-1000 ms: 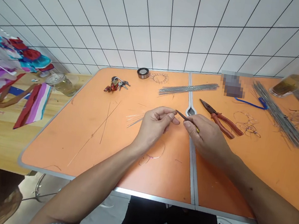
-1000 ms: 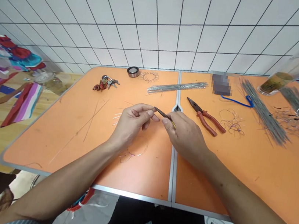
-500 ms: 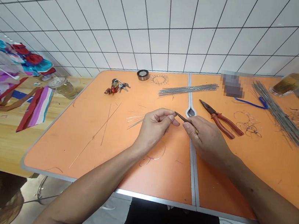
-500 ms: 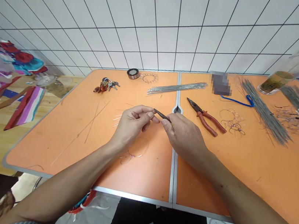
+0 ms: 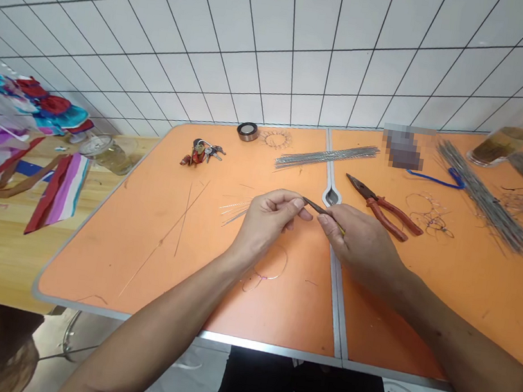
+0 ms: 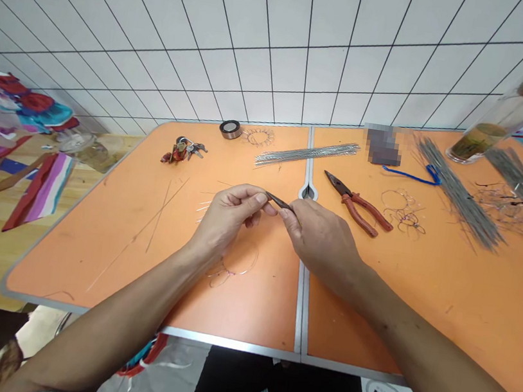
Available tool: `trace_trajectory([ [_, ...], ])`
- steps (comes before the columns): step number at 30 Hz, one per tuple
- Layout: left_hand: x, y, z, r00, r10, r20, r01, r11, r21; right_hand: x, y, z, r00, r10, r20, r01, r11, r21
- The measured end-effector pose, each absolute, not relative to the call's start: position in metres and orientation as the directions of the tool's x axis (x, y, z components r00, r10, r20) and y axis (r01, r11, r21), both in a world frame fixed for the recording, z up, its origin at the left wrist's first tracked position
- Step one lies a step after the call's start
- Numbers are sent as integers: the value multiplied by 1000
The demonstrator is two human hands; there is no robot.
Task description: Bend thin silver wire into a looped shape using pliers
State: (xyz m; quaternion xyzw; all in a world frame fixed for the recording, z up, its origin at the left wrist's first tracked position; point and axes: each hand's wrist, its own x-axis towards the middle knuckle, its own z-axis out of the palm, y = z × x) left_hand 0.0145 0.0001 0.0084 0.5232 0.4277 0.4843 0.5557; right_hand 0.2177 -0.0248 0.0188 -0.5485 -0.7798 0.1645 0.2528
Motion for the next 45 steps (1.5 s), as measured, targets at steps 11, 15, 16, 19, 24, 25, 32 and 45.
trace_trajectory([
  [11,13,6,0,207,976,64,-176,-28,984,215,-30,29,-252,949,189,695,314,-646],
  [15,12,9,-3,224,972,71,-210,-23,977,215,-31,33,-248,960,133,651,266,-711],
  [16,12,9,-3,229,971,68,-214,-18,977,215,-32,33,-246,963,110,633,246,-734],
  [19,12,11,-4,241,969,51,-224,4,975,216,-32,31,-235,972,24,554,154,-818],
  [24,13,12,-4,269,963,10,-285,70,956,218,-30,23,-303,941,-150,235,-78,-969],
  [25,13,12,-4,275,961,3,-296,82,952,218,-29,22,-323,929,-180,173,-129,-976],
  [32,14,13,-3,243,970,14,-360,77,930,214,-24,24,-344,876,-339,-8,-364,-931],
  [45,9,14,3,258,956,-137,-397,234,887,223,-19,23,-217,973,80,550,190,-814],
])
